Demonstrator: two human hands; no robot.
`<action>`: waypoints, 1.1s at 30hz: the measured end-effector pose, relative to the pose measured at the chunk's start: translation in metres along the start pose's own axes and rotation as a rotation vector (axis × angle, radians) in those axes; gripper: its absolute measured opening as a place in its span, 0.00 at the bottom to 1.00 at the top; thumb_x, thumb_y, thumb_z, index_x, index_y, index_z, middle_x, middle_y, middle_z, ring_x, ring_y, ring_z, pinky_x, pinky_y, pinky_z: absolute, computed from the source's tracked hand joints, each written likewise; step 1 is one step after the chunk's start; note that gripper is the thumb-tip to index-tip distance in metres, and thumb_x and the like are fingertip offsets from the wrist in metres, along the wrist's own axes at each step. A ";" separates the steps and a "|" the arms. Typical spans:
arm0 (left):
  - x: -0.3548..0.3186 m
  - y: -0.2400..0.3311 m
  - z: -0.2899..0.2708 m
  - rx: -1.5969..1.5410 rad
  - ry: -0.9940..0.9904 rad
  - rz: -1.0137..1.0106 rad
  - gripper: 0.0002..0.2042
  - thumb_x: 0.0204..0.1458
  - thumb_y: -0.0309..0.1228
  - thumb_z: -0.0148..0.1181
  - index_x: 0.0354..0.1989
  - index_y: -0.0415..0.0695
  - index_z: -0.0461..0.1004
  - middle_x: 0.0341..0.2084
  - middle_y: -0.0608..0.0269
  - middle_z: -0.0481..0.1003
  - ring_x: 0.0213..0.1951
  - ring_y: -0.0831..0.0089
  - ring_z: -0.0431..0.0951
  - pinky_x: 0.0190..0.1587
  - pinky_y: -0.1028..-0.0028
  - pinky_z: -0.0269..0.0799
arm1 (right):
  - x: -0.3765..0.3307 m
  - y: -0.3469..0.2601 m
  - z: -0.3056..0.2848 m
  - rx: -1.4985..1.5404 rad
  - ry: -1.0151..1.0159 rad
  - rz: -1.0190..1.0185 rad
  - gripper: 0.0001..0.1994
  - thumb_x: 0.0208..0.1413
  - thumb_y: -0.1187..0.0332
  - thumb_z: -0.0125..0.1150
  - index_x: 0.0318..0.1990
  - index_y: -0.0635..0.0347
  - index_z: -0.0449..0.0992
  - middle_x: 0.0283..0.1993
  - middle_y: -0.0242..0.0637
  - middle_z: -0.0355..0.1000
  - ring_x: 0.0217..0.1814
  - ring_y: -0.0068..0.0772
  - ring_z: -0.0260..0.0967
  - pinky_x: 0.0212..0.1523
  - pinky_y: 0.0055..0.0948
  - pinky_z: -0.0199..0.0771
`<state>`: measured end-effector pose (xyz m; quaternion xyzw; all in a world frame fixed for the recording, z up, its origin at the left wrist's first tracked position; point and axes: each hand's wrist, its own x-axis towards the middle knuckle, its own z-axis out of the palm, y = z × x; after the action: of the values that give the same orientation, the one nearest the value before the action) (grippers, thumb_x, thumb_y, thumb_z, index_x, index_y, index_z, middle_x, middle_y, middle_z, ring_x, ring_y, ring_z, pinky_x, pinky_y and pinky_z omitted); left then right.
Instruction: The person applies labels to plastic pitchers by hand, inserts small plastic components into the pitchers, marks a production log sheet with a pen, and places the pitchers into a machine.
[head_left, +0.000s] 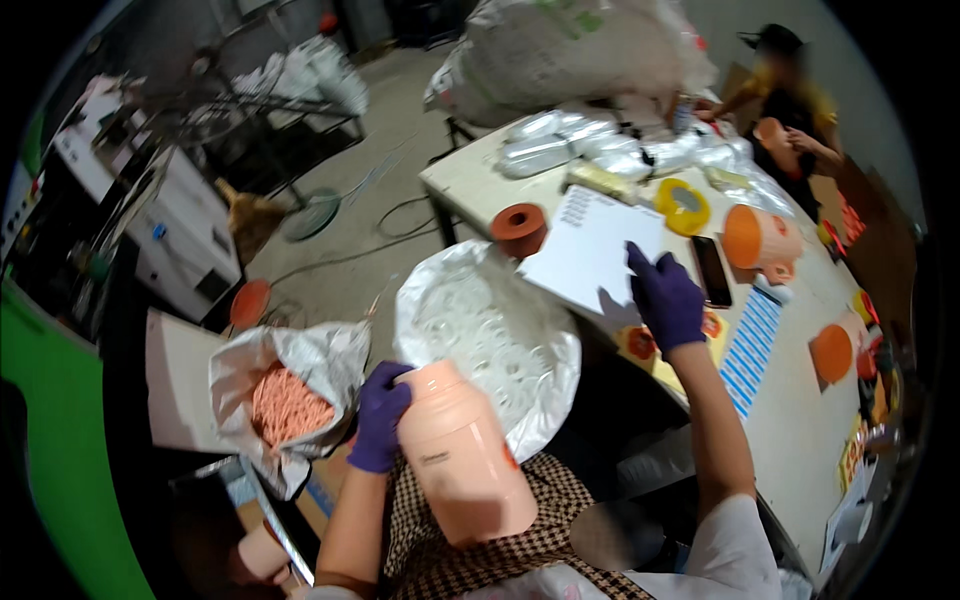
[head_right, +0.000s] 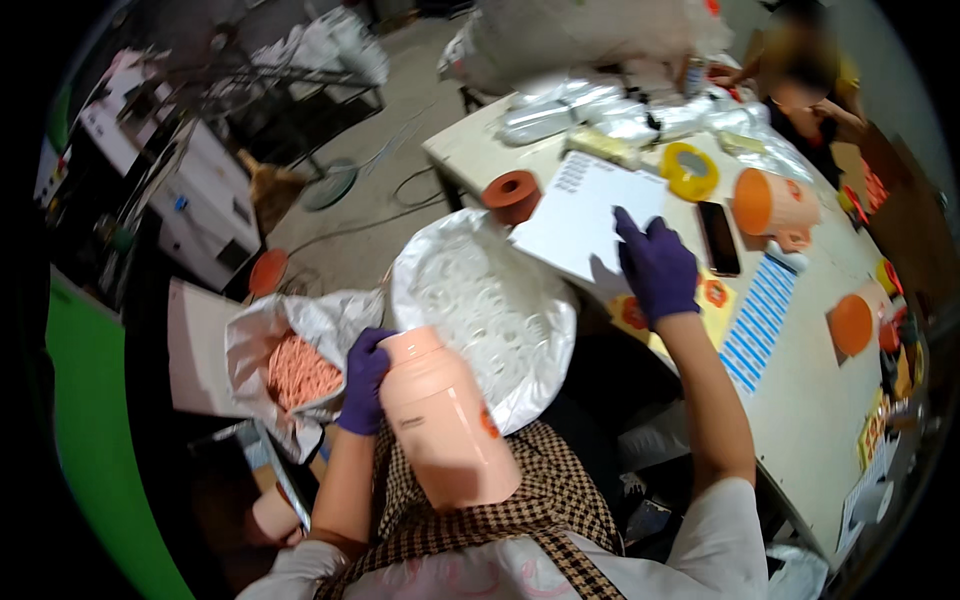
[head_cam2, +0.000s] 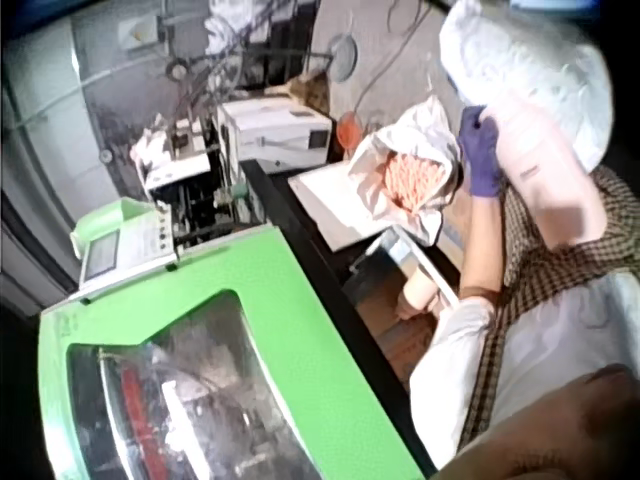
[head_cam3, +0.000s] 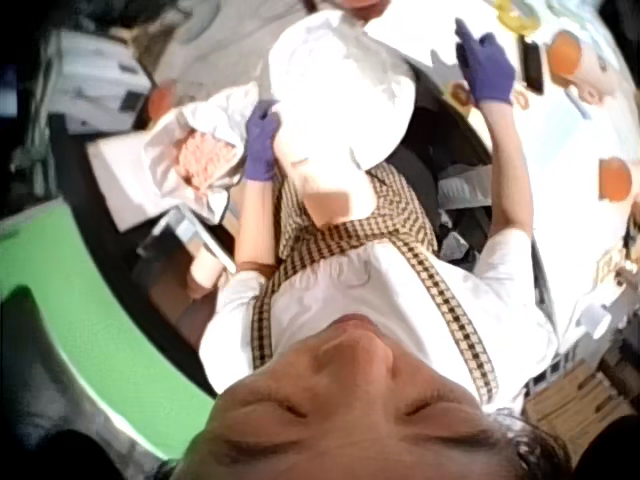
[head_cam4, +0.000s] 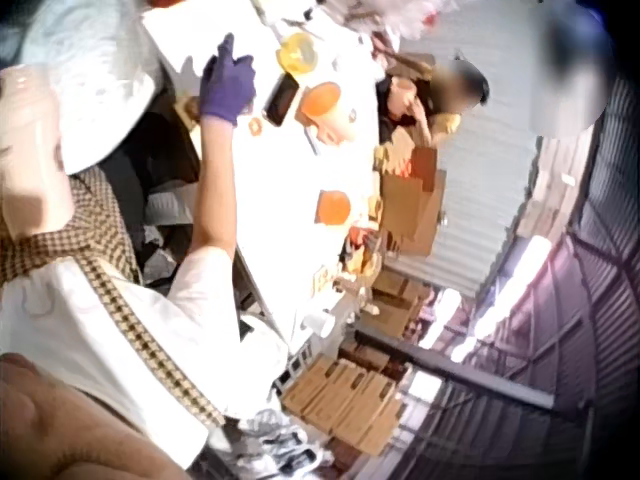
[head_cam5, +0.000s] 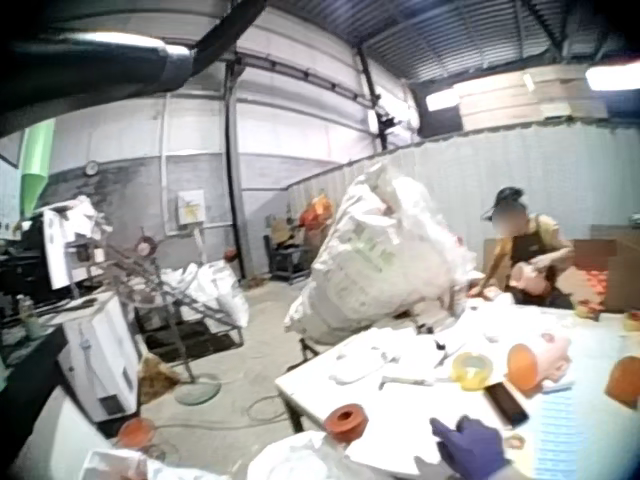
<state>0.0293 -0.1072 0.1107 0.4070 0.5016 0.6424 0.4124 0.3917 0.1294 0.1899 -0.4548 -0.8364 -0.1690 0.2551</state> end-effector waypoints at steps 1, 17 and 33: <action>0.000 -0.004 -0.013 0.030 0.032 0.110 0.21 0.55 0.41 0.63 0.47 0.35 0.72 0.37 0.61 0.77 0.41 0.73 0.76 0.50 0.71 0.72 | 0.014 -0.009 0.003 -0.101 -0.204 0.097 0.29 0.53 0.61 0.66 0.65 0.37 0.69 0.43 0.39 0.70 0.43 0.42 0.71 0.39 0.43 0.73; 0.028 -0.028 0.054 -0.398 -0.088 0.258 0.17 0.69 0.38 0.41 0.60 0.45 0.68 0.53 0.63 0.75 0.55 0.67 0.74 0.62 0.60 0.66 | -0.179 -0.141 -0.016 1.603 -0.386 0.474 0.22 0.67 0.71 0.51 0.68 0.58 0.67 0.67 0.38 0.69 0.68 0.28 0.65 0.68 0.30 0.63; -0.079 -0.114 0.118 -0.074 -0.681 -0.435 0.17 0.61 0.32 0.57 0.55 0.36 0.71 0.44 0.53 0.78 0.40 0.65 0.79 0.47 0.71 0.76 | -0.159 0.202 -0.057 1.499 0.783 0.815 0.27 0.59 0.63 0.66 0.62 0.57 0.62 0.55 0.38 0.69 0.54 0.41 0.71 0.54 0.37 0.75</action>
<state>0.1791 -0.1269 0.0099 0.4658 0.3875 0.3862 0.6955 0.6506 0.0994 0.1539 -0.3405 -0.3578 0.3755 0.7842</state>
